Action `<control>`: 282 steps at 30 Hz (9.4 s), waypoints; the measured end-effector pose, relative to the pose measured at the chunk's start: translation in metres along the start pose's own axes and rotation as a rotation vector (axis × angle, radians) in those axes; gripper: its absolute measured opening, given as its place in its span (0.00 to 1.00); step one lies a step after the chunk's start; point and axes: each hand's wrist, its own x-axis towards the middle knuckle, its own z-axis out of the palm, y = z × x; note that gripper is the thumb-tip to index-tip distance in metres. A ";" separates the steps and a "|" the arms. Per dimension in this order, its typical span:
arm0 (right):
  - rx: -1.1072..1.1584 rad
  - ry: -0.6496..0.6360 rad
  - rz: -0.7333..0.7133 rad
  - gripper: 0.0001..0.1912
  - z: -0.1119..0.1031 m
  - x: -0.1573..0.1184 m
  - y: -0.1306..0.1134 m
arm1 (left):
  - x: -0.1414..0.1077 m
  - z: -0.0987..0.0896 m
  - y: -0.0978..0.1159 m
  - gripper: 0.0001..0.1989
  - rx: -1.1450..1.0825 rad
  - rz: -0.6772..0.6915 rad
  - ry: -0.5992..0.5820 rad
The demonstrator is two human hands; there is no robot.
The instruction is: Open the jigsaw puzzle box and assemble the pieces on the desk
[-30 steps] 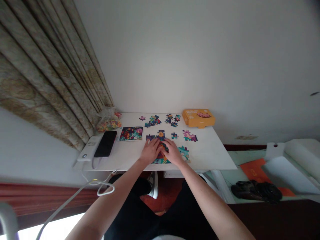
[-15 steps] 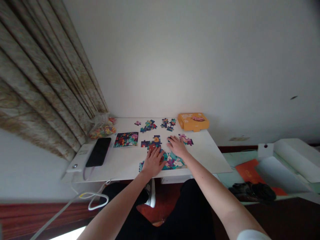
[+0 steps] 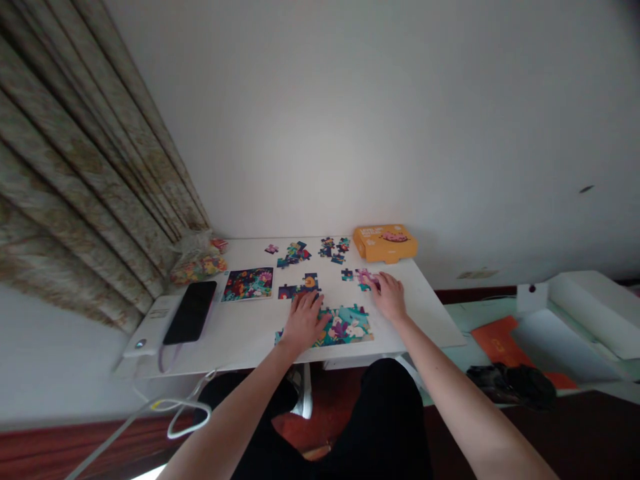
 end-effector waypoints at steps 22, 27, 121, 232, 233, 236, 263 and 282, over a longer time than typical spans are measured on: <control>0.016 -0.110 0.120 0.25 -0.012 -0.005 -0.008 | 0.259 0.049 0.017 0.19 0.083 -0.178 -0.166; 0.043 -0.073 0.098 0.25 -0.010 -0.005 -0.006 | 0.257 0.040 -0.023 0.19 0.102 -0.175 -0.205; 0.574 -0.470 0.128 0.10 0.034 0.031 -0.115 | -0.001 0.011 0.000 0.21 0.115 -0.090 0.024; 0.194 -0.232 -0.101 0.23 -0.004 0.022 0.025 | 0.046 0.007 0.007 0.19 0.132 0.089 -0.153; 0.199 -0.233 -0.123 0.23 -0.004 0.019 0.028 | 0.048 0.007 0.008 0.18 0.143 0.088 -0.160; 0.229 -0.227 -0.169 0.21 -0.003 0.012 0.032 | 0.057 0.003 0.010 0.16 0.184 0.083 -0.195; 0.612 -0.384 -0.324 0.14 -0.011 0.020 0.003 | 0.069 0.020 -0.001 0.18 0.042 0.101 -0.108; 0.565 -0.435 -0.244 0.16 -0.013 0.017 0.008 | 0.067 0.016 0.002 0.16 -0.004 0.072 -0.079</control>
